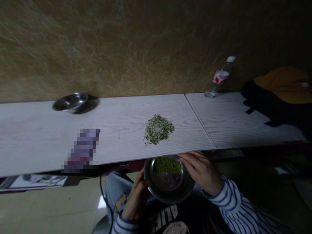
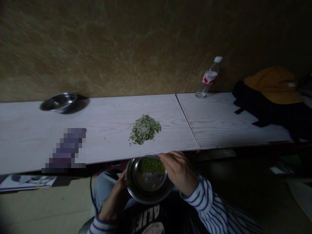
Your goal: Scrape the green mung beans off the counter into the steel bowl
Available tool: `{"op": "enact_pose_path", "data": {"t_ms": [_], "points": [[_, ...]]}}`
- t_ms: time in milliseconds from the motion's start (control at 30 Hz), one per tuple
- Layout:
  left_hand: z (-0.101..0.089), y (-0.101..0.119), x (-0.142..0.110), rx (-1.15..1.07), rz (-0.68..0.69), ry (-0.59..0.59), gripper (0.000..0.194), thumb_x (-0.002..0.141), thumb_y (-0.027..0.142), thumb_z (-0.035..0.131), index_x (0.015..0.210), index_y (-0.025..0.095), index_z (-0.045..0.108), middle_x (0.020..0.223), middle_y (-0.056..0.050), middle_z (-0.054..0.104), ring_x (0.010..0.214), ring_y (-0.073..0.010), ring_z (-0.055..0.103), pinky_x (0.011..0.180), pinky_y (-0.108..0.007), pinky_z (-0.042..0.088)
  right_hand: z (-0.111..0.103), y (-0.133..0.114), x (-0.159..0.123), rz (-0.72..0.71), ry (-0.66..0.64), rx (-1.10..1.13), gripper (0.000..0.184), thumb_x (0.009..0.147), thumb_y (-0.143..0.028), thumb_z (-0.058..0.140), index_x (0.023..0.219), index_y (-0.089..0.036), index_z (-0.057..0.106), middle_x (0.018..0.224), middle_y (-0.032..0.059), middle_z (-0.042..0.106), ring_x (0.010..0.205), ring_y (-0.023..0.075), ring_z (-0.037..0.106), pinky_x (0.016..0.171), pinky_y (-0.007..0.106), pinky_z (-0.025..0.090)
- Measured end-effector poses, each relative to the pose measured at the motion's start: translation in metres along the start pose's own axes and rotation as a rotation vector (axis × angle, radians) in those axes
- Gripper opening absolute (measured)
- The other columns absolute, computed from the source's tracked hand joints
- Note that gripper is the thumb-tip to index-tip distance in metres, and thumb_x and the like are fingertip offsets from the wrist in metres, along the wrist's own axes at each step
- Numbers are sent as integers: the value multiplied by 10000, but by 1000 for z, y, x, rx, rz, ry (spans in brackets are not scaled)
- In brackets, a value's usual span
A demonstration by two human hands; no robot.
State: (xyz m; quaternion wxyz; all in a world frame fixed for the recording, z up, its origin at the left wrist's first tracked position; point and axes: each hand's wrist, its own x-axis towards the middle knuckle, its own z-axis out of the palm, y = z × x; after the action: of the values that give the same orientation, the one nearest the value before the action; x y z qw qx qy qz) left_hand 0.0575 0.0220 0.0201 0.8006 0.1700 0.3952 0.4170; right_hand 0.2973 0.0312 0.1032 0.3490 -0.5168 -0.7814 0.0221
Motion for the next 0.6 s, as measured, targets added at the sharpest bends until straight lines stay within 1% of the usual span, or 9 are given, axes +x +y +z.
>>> {"op": "enact_pose_path", "data": {"t_ms": [100,167,233,367,500,600], "points": [[-3,0,1,-13,19,23,653,726,246,684,1368,259,559,1273,-103,663,1220,-368,531,981,-478,428,-8,21,7,49,42,-68,213,928,-153,504,1030,-205,684,853,54,741,786,182,689,735,331,559],[-4,1,0,-11,19,40,658,726,260,692,1370,267,558,1273,-100,666,1221,-367,532,974,-472,434,-11,38,11,73,13,-121,216,936,-173,494,1022,-209,689,863,58,741,800,192,689,745,349,556],[-5,4,0,-5,22,54,655,736,268,690,1376,281,551,1280,-94,663,1219,-362,535,965,-465,441,-11,53,16,80,-31,-123,211,939,-190,501,1033,-209,689,890,61,744,813,189,692,755,341,555],[-5,7,0,-20,33,67,671,734,242,696,1386,268,541,1270,-102,666,1206,-368,543,950,-469,451,-3,75,34,103,-71,-107,208,933,-206,512,1026,-209,698,926,54,751,837,188,701,778,328,558],[-11,5,0,-40,60,103,648,759,239,673,1391,267,534,1328,-104,632,1234,-366,527,947,-476,460,5,83,55,98,-58,-84,210,926,-204,509,995,-202,707,921,56,755,842,196,708,794,336,563],[-22,2,0,-46,58,125,626,747,239,683,1362,256,566,1373,-118,601,1225,-368,536,949,-478,464,8,76,60,84,-11,-52,190,917,-218,531,990,-194,705,909,62,756,829,199,713,775,327,571]]}}
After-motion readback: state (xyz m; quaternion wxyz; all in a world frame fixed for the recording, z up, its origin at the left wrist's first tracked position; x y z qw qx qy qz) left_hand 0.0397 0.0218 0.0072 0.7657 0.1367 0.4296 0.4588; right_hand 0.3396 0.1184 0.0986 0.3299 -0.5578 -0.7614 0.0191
